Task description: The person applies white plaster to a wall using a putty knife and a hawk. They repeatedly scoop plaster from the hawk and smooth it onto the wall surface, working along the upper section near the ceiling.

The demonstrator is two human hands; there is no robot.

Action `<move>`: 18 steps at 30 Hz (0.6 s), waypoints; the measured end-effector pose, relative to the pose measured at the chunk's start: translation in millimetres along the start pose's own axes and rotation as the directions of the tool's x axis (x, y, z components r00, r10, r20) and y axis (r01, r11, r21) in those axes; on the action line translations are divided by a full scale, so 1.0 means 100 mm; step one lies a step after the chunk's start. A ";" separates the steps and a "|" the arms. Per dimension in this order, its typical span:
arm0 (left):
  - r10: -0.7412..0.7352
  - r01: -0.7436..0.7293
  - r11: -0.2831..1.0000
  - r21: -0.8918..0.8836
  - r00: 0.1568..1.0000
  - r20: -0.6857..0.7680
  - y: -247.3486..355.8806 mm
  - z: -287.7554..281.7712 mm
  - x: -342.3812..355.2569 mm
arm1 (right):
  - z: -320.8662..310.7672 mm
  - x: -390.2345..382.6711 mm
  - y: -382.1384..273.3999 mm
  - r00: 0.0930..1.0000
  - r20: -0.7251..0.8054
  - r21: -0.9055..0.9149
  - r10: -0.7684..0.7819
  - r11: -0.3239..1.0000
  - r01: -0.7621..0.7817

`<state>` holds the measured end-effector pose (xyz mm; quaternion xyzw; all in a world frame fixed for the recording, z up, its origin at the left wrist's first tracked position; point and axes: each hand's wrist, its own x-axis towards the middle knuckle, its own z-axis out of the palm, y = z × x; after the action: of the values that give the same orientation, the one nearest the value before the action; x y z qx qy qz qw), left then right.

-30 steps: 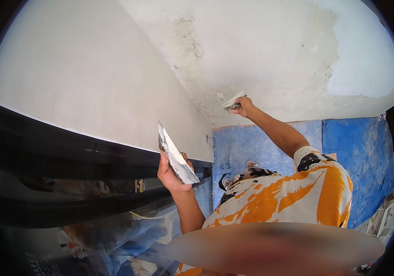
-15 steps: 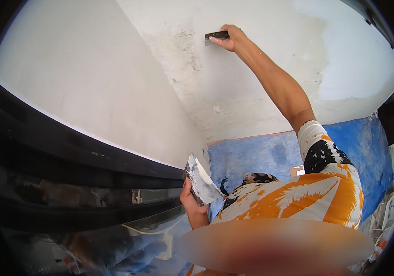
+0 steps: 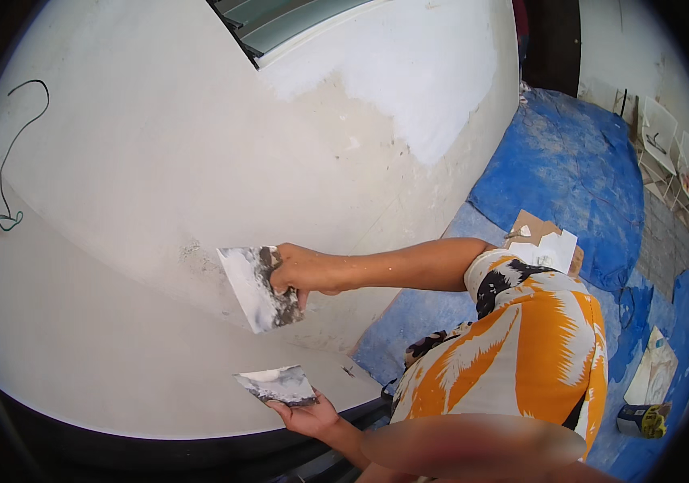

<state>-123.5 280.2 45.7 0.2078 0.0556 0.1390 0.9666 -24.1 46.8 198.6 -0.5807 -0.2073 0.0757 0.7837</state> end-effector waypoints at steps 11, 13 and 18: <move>0.157 -0.902 0.052 0.428 0.430 0.889 -0.43 0.29 -0.07 | -0.28 -0.59 0.99 0.875 0.085 0.665 0.477 0.627 -0.406; 0.098 -0.804 0.063 0.592 0.595 0.798 -0.39 0.21 -0.13 | -0.31 -0.65 0.71 0.919 0.010 0.653 0.395 0.693 -0.305; 0.015 -0.036 0.863 0.504 0.999 0.047 -0.52 0.12 -0.09 | -0.21 -0.83 0.37 0.945 0.210 0.032 -0.249 0.968 0.248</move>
<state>-117.5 227.5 35.8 0.4569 0.0673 0.1281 0.8777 -85.7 10.1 138.7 -0.5363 -0.3611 0.0383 0.7619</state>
